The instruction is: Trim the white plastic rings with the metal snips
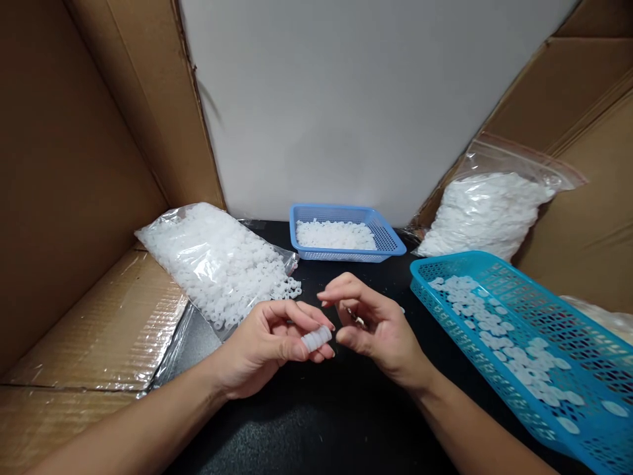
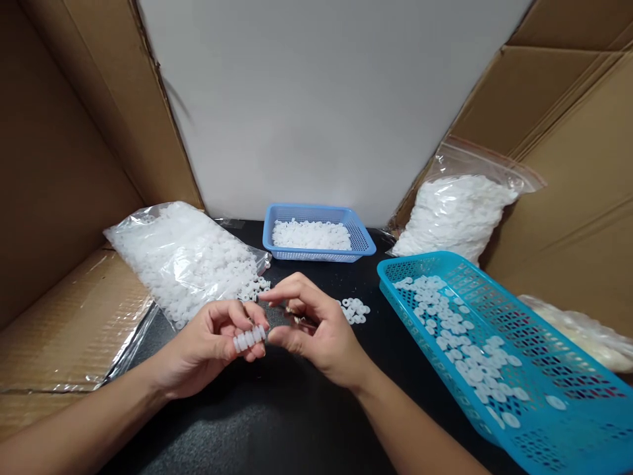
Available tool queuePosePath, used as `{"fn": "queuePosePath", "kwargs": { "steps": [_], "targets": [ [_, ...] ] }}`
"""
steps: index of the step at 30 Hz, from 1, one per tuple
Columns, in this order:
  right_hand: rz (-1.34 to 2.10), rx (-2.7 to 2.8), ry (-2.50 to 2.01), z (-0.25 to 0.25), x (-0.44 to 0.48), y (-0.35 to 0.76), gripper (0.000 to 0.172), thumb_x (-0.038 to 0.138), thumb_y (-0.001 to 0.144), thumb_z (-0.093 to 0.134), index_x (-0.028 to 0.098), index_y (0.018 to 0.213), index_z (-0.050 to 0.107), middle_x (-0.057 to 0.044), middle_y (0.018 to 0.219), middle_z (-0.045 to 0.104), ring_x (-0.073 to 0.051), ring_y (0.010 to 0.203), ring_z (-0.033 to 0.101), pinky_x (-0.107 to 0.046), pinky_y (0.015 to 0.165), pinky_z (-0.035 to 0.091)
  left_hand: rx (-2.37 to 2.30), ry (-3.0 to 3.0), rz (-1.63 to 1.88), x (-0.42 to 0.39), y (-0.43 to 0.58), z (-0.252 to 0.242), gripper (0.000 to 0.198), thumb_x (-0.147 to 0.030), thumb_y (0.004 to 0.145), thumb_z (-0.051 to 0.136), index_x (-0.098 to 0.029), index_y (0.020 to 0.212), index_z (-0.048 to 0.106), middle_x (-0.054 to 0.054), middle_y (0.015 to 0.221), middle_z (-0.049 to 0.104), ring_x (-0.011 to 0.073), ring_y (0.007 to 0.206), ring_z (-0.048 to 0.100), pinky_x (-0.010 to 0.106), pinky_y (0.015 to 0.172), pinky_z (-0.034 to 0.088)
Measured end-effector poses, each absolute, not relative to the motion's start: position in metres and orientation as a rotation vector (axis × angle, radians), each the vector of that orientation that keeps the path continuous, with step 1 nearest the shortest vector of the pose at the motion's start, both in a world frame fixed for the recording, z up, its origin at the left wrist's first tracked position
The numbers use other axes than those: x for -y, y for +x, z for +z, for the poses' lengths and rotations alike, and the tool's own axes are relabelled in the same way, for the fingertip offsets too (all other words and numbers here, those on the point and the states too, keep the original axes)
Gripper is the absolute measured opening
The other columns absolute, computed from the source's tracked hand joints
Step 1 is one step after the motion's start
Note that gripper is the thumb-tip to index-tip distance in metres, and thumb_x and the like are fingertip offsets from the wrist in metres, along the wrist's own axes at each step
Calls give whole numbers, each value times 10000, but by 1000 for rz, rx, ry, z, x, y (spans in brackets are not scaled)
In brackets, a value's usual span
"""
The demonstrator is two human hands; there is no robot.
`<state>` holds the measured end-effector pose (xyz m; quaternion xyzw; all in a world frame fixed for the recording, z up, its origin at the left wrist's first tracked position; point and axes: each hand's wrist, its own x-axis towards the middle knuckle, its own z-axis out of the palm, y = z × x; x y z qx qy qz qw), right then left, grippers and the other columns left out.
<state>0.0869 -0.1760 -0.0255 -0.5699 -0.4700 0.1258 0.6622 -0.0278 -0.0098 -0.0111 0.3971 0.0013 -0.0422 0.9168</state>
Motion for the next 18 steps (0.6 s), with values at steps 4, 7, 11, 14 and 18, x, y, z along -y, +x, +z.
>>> {"fn": "queuePosePath", "kwargs": {
  "steps": [4,7,11,14,18],
  "targets": [
    [-78,1130,-1453,-23,177,78,434,477,1050,513,296,1428,630,-43,949,594,-170,865,623,-291,725,575,-19,868,116,11,-27,-9,254,-122,626,962,-186,828,822,8,937,772,126,756,776,178,732,604],
    [-314,1237,-1548,-21,178,69,466,275,1074,493,298,1539,488,-47,957,609,-158,819,637,-273,688,577,-21,890,214,11,-26,-9,247,-92,638,947,-192,824,818,-6,917,752,121,777,771,192,786,604],
    [-567,1336,-1628,-20,179,63,573,125,1030,545,280,1570,432,-48,901,652,-154,749,643,-261,644,551,-22,914,324,10,-27,-7,222,-53,650,921,-198,774,808,-16,911,736,104,783,756,176,779,593],
    [-657,1386,-1685,-20,178,63,633,87,1011,574,291,1584,397,-55,884,673,-155,743,651,-261,635,540,-46,935,363,10,-26,-7,228,-46,636,920,-191,772,809,-10,913,730,104,778,747,170,752,589],
    [-694,1407,-1723,-22,177,63,653,72,1002,587,289,1586,390,-60,873,691,-158,747,662,-263,629,541,-83,963,396,11,-26,-8,234,-53,612,930,-181,766,810,5,916,730,101,771,724,179,756,589]
  ]
}}
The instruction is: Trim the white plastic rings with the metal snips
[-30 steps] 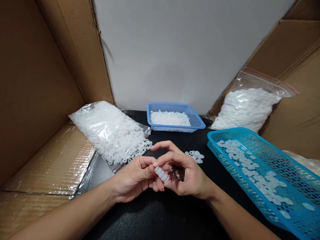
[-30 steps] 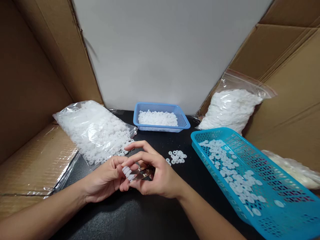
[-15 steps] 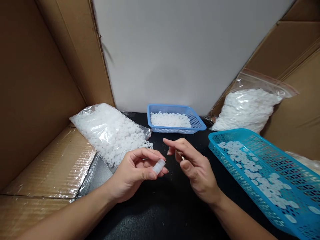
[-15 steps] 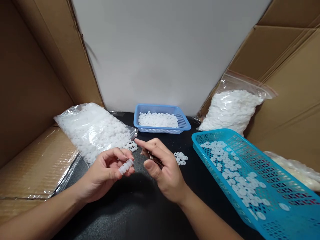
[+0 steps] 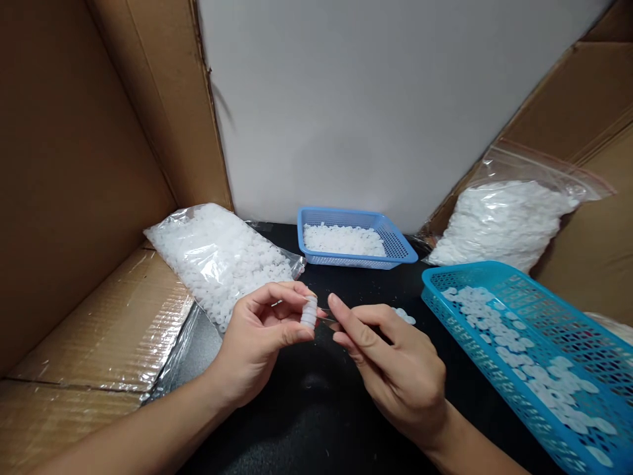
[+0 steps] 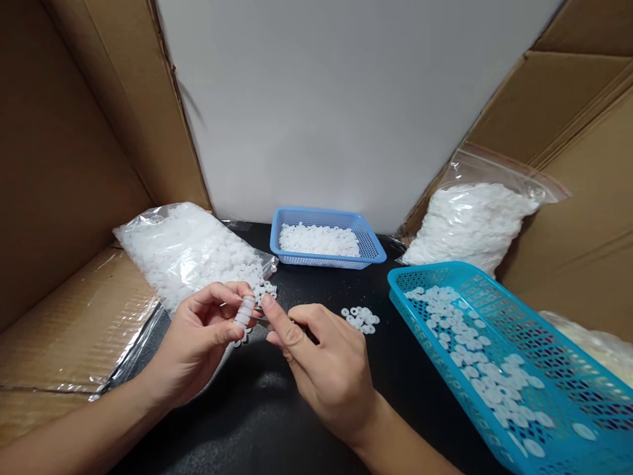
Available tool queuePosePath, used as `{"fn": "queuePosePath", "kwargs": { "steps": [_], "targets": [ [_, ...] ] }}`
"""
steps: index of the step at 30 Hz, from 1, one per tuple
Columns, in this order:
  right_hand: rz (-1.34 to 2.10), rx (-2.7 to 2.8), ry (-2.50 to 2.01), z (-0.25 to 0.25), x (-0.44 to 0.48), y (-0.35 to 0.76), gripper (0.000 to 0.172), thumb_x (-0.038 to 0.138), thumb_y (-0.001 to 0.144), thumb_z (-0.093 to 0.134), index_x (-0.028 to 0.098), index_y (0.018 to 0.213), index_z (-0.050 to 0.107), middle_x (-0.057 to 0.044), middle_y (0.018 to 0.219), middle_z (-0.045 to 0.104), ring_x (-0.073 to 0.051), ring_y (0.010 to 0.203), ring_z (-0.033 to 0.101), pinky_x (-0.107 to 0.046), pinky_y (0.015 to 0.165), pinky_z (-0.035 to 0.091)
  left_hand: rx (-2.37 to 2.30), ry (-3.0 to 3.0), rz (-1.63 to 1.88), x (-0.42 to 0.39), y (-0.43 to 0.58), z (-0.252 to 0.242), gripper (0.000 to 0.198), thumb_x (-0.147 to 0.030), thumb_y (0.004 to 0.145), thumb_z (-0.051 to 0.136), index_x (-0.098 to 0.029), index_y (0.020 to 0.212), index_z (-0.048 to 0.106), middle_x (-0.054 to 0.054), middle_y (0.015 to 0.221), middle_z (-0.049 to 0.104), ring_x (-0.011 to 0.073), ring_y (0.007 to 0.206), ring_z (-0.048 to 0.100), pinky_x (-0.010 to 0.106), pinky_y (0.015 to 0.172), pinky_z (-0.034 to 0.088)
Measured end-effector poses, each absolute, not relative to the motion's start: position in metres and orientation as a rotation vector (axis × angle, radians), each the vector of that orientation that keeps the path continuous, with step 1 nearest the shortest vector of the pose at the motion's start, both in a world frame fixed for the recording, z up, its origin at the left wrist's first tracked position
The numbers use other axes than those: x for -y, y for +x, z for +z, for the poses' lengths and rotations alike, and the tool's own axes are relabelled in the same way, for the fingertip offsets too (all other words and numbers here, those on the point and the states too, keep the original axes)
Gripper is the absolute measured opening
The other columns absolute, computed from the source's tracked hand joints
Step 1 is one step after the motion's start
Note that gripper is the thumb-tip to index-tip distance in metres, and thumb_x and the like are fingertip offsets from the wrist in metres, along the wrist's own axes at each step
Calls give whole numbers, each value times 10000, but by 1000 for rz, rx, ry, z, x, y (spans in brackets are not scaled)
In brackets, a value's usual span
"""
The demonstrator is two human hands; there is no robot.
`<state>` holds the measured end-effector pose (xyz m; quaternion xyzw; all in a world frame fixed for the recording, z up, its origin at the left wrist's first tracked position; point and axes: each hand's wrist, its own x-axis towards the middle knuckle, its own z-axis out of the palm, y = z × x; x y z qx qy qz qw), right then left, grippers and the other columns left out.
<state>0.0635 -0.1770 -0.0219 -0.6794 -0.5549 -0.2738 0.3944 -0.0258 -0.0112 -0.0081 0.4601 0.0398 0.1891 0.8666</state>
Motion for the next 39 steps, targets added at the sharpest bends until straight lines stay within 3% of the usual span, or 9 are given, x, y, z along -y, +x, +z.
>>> {"fn": "queuePosePath", "kwargs": {
  "steps": [20,31,39],
  "targets": [
    [-858,1448,-1769,-15,178,60,660,65,997,587,239,1597,374,-37,796,700,-137,661,651,-235,588,496,-163,1038,433,17,-30,-8,216,-84,587,953,-193,700,806,15,898,740,97,771,679,193,751,553],
    [-851,1503,-1824,-15,180,61,590,79,1013,569,211,1574,443,-41,790,709,-141,656,641,-249,568,453,-171,1062,399,17,-29,-10,195,-121,590,963,-198,699,821,27,893,731,108,790,683,198,726,555],
    [-789,1487,-1792,-16,181,65,559,100,1011,581,213,1550,485,-52,814,713,-145,684,653,-244,588,489,-208,1076,439,17,-30,-6,210,-114,563,967,-191,689,817,32,892,729,115,798,683,199,734,564]
  ]
}}
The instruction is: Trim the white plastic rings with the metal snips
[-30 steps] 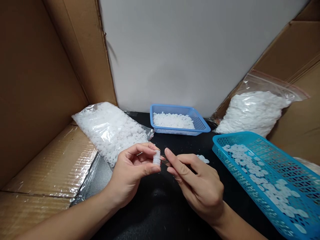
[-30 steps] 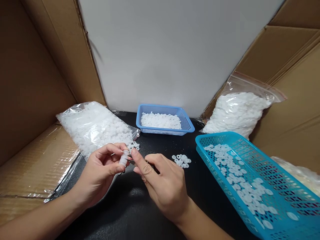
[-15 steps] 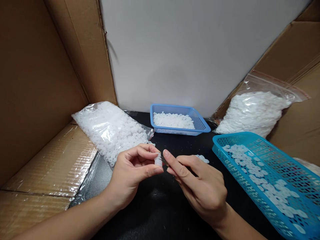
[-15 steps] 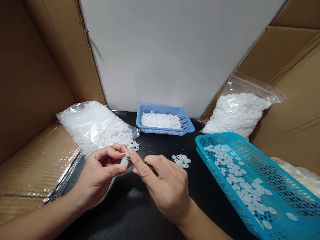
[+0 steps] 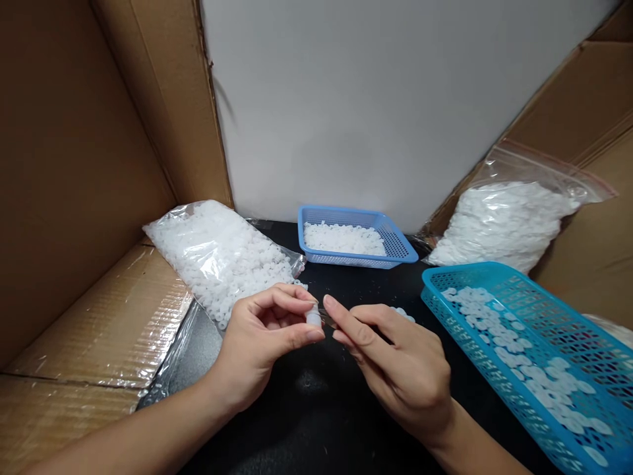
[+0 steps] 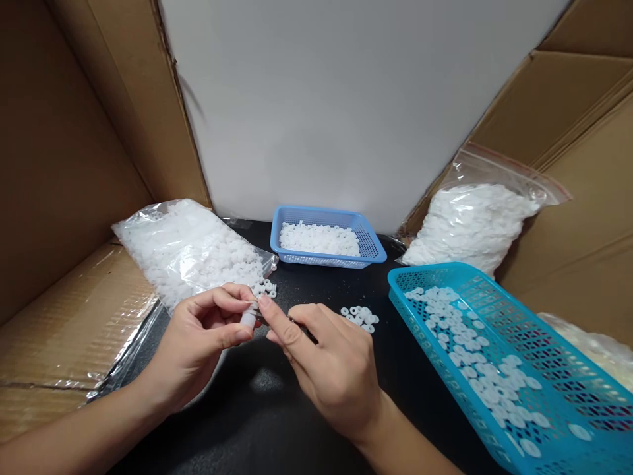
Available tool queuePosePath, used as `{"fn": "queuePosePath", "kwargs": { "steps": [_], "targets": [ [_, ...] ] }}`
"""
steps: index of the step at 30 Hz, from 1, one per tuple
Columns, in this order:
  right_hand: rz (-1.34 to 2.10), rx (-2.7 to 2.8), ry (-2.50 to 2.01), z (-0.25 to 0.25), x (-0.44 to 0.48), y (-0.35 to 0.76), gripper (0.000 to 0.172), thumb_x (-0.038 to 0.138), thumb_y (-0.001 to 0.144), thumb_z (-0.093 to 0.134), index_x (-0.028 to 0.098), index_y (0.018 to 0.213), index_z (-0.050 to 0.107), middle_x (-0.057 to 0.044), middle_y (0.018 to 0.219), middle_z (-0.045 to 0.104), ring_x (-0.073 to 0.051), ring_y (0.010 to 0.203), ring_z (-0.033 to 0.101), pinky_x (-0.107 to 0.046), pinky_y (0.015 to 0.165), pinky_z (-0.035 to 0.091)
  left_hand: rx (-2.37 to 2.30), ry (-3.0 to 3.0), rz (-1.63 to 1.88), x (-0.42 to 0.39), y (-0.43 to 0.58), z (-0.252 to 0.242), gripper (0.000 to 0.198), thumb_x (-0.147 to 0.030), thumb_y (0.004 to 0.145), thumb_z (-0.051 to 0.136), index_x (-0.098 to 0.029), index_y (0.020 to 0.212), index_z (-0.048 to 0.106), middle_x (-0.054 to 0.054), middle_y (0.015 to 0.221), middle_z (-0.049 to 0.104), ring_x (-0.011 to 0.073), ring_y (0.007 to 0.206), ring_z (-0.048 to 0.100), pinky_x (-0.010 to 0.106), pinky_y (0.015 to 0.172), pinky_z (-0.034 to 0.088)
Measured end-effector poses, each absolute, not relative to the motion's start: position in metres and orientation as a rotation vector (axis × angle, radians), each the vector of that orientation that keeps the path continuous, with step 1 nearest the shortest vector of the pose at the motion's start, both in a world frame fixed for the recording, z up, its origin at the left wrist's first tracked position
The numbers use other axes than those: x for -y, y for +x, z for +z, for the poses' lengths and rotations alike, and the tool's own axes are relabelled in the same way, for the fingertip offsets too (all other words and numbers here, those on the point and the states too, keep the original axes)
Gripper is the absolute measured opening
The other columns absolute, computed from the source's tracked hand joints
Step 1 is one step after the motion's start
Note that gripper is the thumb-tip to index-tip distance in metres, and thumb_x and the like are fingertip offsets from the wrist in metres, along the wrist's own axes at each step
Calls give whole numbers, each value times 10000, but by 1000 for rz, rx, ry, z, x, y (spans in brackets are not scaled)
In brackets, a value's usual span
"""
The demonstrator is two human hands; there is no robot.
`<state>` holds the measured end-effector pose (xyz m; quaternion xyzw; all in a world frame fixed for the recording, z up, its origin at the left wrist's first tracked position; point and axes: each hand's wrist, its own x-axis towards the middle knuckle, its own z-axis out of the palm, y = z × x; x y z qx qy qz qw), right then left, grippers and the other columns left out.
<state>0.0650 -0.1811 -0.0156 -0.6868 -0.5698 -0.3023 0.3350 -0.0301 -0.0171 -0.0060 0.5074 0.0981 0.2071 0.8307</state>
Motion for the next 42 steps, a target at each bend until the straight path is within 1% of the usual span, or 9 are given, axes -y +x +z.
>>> {"fn": "queuePosePath", "kwargs": {
  "steps": [8,13,18,24,28,33,38,42],
  "targets": [
    [-803,1495,-1782,-14,181,65,577,96,1008,573,229,1559,463,-41,784,706,-145,652,650,-247,568,473,-194,1072,417,17,-29,-7,212,-115,569,965,-191,705,821,36,886,733,127,799,685,219,733,566],
    [-806,1525,-1808,-12,183,66,520,114,1023,561,219,1530,516,-35,772,712,-133,648,641,-248,578,453,-184,1077,410,16,-30,-9,210,-119,571,966,-191,707,823,38,886,736,128,790,687,226,729,569],
    [-847,1553,-1834,-12,185,68,489,75,1001,574,195,1475,587,-30,777,715,-123,627,602,-257,572,420,-176,1080,383,16,-29,-7,197,-116,590,956,-191,716,825,37,881,735,120,776,682,223,728,571],
    [-856,1581,-1852,-11,187,71,541,77,1000,565,212,1522,531,-19,784,713,-118,611,589,-254,560,408,-202,1098,366,15,-29,-4,200,-134,569,964,-179,704,824,50,880,735,136,785,686,236,726,575],
    [-854,1581,-1848,-12,188,71,547,74,994,579,206,1522,531,-24,800,716,-126,632,605,-256,570,421,-210,1113,361,14,-29,-3,208,-135,561,966,-183,708,827,49,883,737,131,787,684,226,728,569],
    [-826,1601,-1866,-13,192,73,466,76,999,577,190,1450,611,-28,810,711,-127,645,591,-261,581,417,-203,1136,338,12,-29,-4,204,-138,580,961,-193,729,832,40,897,731,123,799,686,207,722,566],
    [-818,1678,-1887,-11,194,78,424,97,1020,543,180,1426,630,-30,833,725,-131,669,613,-272,586,414,-192,1164,321,11,-29,-4,214,-128,581,960,-198,728,821,30,884,735,127,810,692,209,737,569],
    [-857,1705,-1856,-7,193,80,352,102,1031,524,161,1342,677,-15,782,712,-121,621,566,-270,561,393,-190,1180,285,10,-30,-4,246,-105,583,955,-196,749,798,19,863,745,111,736,674,203,685,565]
  ]
}}
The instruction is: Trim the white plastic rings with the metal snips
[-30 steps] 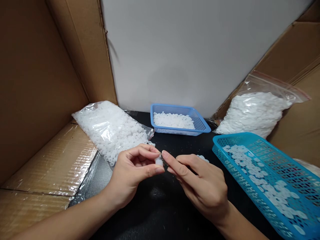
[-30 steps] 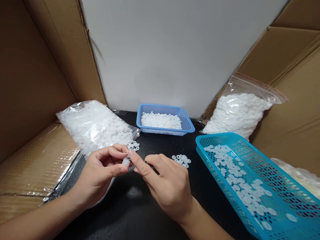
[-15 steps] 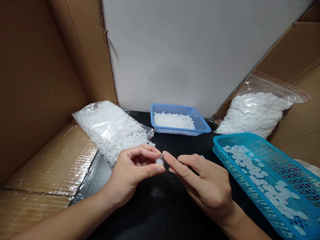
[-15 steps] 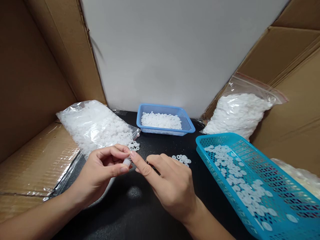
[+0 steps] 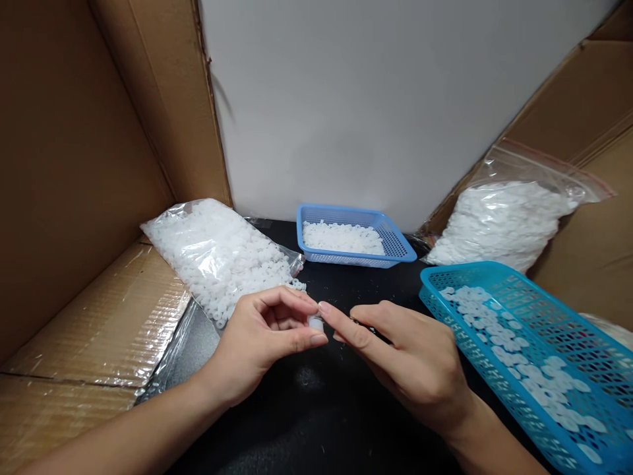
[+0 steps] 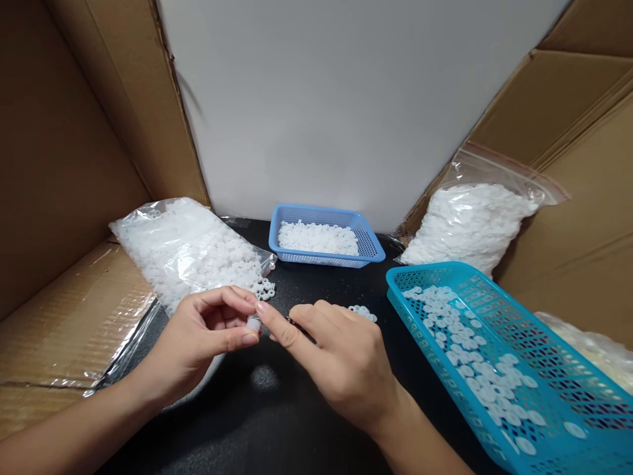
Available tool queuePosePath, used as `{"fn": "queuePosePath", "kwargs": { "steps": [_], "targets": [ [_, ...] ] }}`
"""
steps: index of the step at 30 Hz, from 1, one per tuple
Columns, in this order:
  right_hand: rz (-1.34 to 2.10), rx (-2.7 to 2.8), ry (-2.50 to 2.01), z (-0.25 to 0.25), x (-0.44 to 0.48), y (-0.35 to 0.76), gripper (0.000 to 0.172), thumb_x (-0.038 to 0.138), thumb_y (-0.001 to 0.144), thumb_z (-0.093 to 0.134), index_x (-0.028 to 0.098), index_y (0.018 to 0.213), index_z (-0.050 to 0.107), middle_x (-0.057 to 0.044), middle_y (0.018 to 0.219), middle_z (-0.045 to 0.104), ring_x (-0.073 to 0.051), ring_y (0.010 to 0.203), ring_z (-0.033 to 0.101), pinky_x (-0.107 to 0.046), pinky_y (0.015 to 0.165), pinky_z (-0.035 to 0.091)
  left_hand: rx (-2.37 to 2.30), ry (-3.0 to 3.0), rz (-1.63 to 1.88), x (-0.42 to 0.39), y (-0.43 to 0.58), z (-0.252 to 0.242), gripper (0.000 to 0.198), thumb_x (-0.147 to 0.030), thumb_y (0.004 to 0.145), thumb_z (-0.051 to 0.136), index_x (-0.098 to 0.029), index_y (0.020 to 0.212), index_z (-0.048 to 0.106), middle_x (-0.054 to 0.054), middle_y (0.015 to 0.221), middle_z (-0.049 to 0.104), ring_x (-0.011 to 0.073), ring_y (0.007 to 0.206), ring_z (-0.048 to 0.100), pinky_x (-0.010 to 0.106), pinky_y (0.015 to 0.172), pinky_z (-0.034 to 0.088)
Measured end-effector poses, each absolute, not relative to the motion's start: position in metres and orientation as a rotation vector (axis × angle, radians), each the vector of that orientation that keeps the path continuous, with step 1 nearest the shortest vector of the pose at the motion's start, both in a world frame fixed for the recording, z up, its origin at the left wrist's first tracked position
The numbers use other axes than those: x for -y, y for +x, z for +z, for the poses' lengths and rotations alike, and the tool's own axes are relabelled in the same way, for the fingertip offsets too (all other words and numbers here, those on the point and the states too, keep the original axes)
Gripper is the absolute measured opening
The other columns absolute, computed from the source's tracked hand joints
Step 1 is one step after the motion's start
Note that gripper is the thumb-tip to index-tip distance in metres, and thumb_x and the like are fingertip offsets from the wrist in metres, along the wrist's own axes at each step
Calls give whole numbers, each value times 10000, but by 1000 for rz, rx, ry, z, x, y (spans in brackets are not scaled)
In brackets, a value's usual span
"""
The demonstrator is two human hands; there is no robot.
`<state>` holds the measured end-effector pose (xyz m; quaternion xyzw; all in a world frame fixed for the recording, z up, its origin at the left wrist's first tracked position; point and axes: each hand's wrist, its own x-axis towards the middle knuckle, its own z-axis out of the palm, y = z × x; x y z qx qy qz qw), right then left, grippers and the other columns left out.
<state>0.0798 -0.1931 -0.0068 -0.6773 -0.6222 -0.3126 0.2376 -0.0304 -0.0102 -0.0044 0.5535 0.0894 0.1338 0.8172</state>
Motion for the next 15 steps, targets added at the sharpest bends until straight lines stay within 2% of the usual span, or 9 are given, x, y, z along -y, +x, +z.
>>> {"fn": "queuePosePath", "kwargs": {
  "steps": [4,8,12,15],
  "targets": [
    [-878,1730,-1834,-3,193,81,322,105,1043,496,141,1296,693,-14,757,702,-124,598,535,-275,546,380,-191,1194,255,8,-30,-5,260,-115,605,955,-174,782,774,10,806,741,83,655,644,174,632,551],
    [-882,1713,-1825,-4,193,81,312,96,1032,514,151,1263,716,-13,742,686,-125,584,516,-281,532,364,-154,1216,247,7,-29,-4,331,-42,599,939,-182,841,762,-30,743,726,57,618,638,129,605,544],
    [-604,1488,-1818,-10,189,79,388,86,1031,514,217,1362,668,-10,796,627,-115,639,561,-242,560,420,7,1388,428,7,-31,-2,427,30,614,904,-218,938,780,-22,871,760,86,762,705,149,732,593],
    [-472,1269,-1742,-13,184,77,433,77,1021,522,258,1392,653,13,770,526,-109,608,512,-229,544,425,184,1488,559,6,-34,-3,481,44,660,875,-243,1035,784,-1,973,761,118,878,722,180,808,609]
  ]
}}
